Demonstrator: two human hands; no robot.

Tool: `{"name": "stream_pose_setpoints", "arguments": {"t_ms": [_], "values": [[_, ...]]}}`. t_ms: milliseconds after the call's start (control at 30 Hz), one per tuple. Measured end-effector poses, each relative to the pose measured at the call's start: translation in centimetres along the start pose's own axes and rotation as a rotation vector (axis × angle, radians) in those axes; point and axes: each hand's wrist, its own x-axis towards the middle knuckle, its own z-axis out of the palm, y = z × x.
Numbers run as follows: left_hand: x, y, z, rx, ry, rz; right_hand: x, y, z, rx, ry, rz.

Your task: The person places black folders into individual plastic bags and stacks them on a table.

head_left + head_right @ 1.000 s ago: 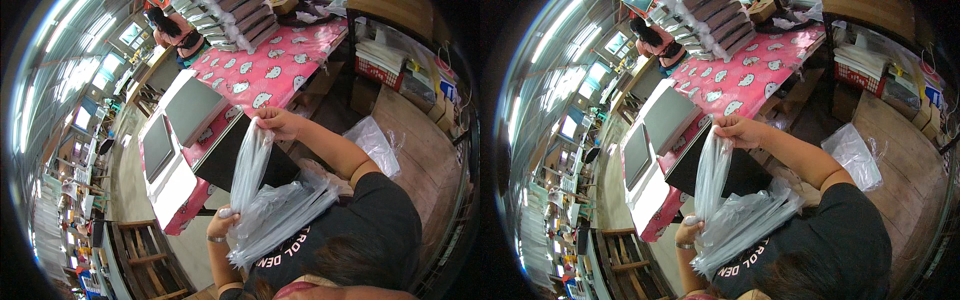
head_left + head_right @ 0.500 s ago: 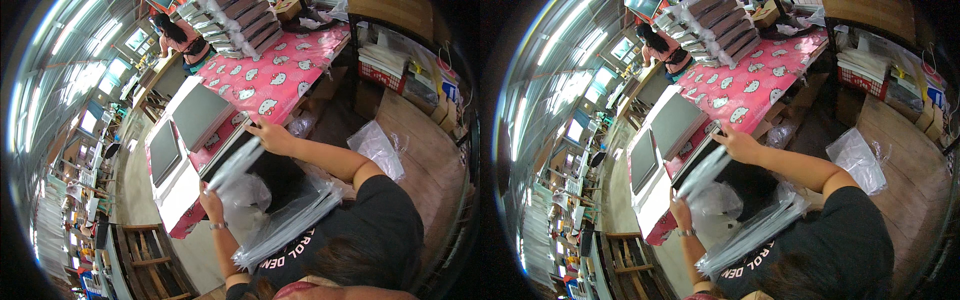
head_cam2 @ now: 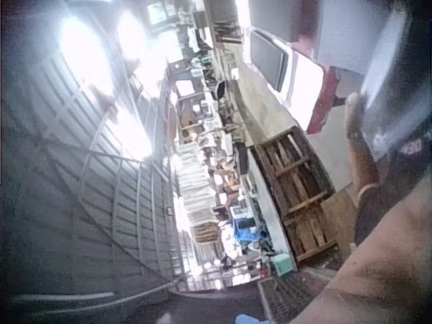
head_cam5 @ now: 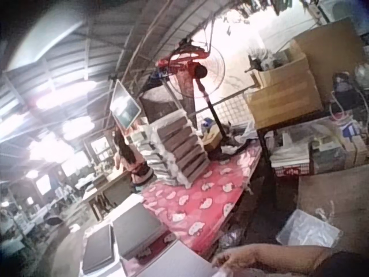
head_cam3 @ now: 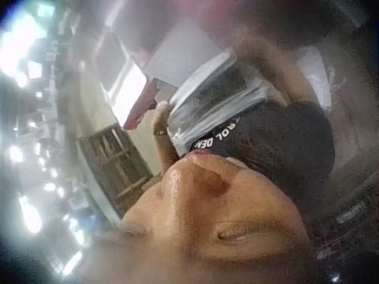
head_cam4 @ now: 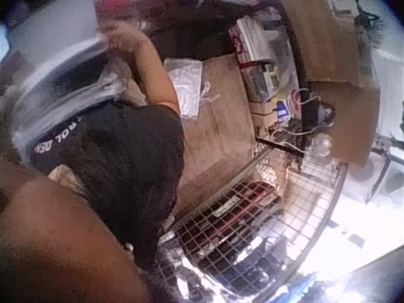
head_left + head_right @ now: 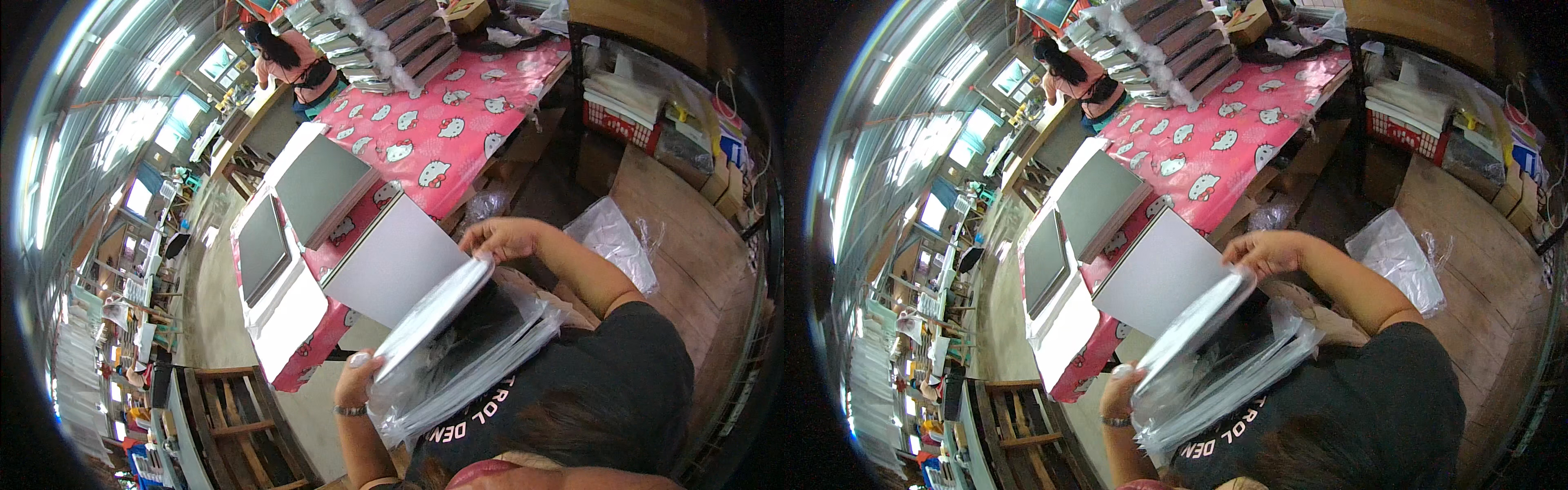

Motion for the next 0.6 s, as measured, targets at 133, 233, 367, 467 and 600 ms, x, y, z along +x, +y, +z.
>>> {"name": "stream_pose_setpoints", "arguments": {"t_ms": [133,233,367,467,600], "values": [[4.9,-8.8,-3.3,-0.127,-0.076,-0.206,3.8,9.4,-6.2,0.069,0.039,0.251],[10.8,-13.8,1.2,-0.146,-0.236,-0.32,-0.7,22.2,-20.2,0.218,0.101,0.432],[8.4,-17.7,-2.9,0.02,0.041,-0.244,4.1,17.5,-15.9,-0.547,0.099,0.713],[6.9,-17.5,-5.4,0.334,0.275,0.018,4.3,7.3,-8.0,-1.261,-0.039,0.531],[4.6,-11.9,-9.5,0.699,0.673,0.635,2.3,1.9,1.0,-0.479,-0.479,0.225]]}}
